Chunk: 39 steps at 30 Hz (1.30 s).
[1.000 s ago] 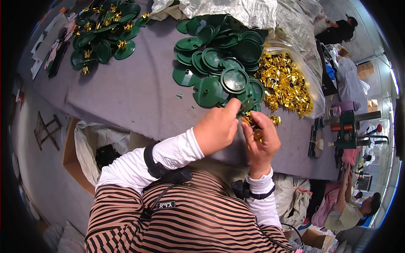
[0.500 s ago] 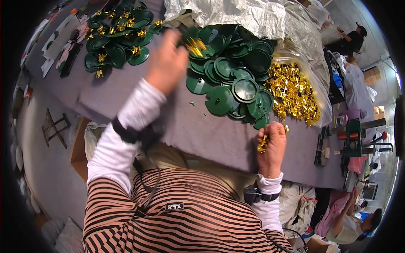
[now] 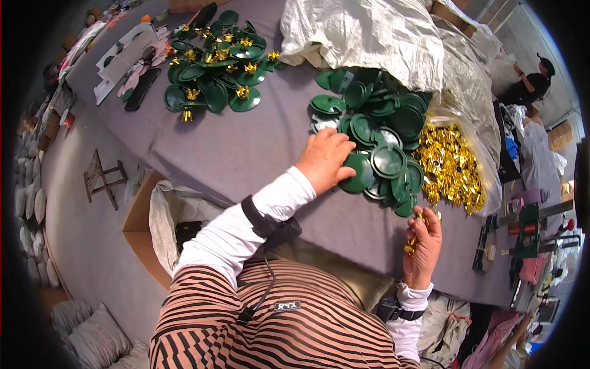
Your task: The person assembles small gold decorative items onto green plastic circular bases by hand.
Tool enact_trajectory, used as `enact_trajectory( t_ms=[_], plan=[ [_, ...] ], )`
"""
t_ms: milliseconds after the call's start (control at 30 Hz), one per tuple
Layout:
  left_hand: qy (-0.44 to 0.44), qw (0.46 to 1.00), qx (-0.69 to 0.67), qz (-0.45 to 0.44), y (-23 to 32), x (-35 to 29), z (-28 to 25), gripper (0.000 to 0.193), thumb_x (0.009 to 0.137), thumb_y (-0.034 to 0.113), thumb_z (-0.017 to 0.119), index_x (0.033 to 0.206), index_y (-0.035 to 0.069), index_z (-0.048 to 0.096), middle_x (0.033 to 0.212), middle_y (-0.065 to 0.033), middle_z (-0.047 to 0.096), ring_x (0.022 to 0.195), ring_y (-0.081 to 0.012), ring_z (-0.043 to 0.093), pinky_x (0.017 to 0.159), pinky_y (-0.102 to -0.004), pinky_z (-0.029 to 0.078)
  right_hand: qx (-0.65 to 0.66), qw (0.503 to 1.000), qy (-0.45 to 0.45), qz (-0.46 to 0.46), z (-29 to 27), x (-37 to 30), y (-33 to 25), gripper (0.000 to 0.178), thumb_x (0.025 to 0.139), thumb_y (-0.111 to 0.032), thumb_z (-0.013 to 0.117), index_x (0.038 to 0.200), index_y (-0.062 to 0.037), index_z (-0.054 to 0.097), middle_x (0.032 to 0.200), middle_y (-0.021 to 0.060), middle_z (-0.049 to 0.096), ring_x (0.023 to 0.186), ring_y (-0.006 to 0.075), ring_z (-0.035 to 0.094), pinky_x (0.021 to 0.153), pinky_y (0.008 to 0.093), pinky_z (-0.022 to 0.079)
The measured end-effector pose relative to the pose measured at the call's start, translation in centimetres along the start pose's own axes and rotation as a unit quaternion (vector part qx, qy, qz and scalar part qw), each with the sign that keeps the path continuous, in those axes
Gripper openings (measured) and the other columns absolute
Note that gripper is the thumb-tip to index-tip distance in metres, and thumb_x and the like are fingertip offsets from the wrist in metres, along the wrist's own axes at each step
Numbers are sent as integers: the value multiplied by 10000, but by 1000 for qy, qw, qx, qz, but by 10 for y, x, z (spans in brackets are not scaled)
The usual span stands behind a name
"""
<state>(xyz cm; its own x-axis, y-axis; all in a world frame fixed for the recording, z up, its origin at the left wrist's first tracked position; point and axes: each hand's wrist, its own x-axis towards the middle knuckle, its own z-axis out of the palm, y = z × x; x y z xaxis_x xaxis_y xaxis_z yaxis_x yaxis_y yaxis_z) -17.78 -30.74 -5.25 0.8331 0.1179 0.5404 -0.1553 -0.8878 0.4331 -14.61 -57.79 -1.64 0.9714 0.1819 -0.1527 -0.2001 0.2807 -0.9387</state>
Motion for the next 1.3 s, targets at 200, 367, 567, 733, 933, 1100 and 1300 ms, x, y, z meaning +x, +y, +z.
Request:
enact_trajectory(
  t_ms=[200, 367, 567, 733, 933, 1100, 1300],
  plan=[
    [-173, 980, -63, -79, -1, 21, -13, 584, 682, 172, 768, 1205, 27, 554, 1044, -175, 617, 997, -348, 548, 891, -419, 454, -8, 997, -53, -48, 20, 2, 11, 317, 819, 82, 628, 1122, -5, 592, 955, 42, 630, 705, 62, 531, 581, 189, 422],
    [-162, 907, -315, -228, 26, 11, -17, 266, 803, 79, 716, 1032, -21, 624, 839, -5, 630, 757, -71, 545, 677, -241, 465, -171, 975, -97, -108, 21, -5, 21, 233, 820, 58, 651, 1041, -13, 678, 1044, 40, 635, 864, 70, 568, 679, 183, 438],
    [-158, 849, -445, -237, 65, -11, -11, 222, 834, 87, 693, 1009, -36, 633, 796, 21, 600, 753, -28, 516, 653, -228, 457, -269, 917, -112, -273, 34, -7, 25, 262, 792, 80, 684, 1014, -54, 717, 990, 62, 648, 796, 80, 565, 646, 196, 438],
    [-117, 928, -338, -104, 73, -17, -10, 178, 805, 68, 692, 965, -3, 660, 734, -81, 629, 655, -109, 594, 604, -262, 470, -305, 898, -111, -296, 25, -8, 26, 261, 782, 74, 701, 1015, -40, 711, 945, 55, 658, 763, 80, 573, 631, 195, 445],
    [-62, 950, -305, -34, 77, -23, -8, 198, 757, 45, 711, 952, 38, 676, 812, -97, 651, 720, -235, 626, 624, -313, 488, -196, 951, -78, -226, 20, -15, 31, 184, 782, 88, 699, 947, 9, 682, 939, 66, 657, 809, 101, 602, 698, 220, 490],
    [-46, 956, -289, -12, 62, -26, -11, 197, 756, 30, 703, 951, 39, 678, 819, -94, 652, 730, -230, 628, 621, -303, 489, -32, 997, -67, -29, 33, -18, 42, 163, 802, 46, 702, 955, -1, 673, 881, 55, 663, 697, 101, 590, 600, 208, 467],
    [-25, 968, -246, -46, 28, -30, -21, 183, 777, 34, 676, 960, 32, 675, 852, -101, 666, 747, -218, 637, 667, -294, 504, 8, 987, -108, 121, 54, -13, 45, 255, 848, -39, 691, 1085, 1, 604, 876, 76, 664, 637, 91, 569, 528, 202, 439]
  ],
)
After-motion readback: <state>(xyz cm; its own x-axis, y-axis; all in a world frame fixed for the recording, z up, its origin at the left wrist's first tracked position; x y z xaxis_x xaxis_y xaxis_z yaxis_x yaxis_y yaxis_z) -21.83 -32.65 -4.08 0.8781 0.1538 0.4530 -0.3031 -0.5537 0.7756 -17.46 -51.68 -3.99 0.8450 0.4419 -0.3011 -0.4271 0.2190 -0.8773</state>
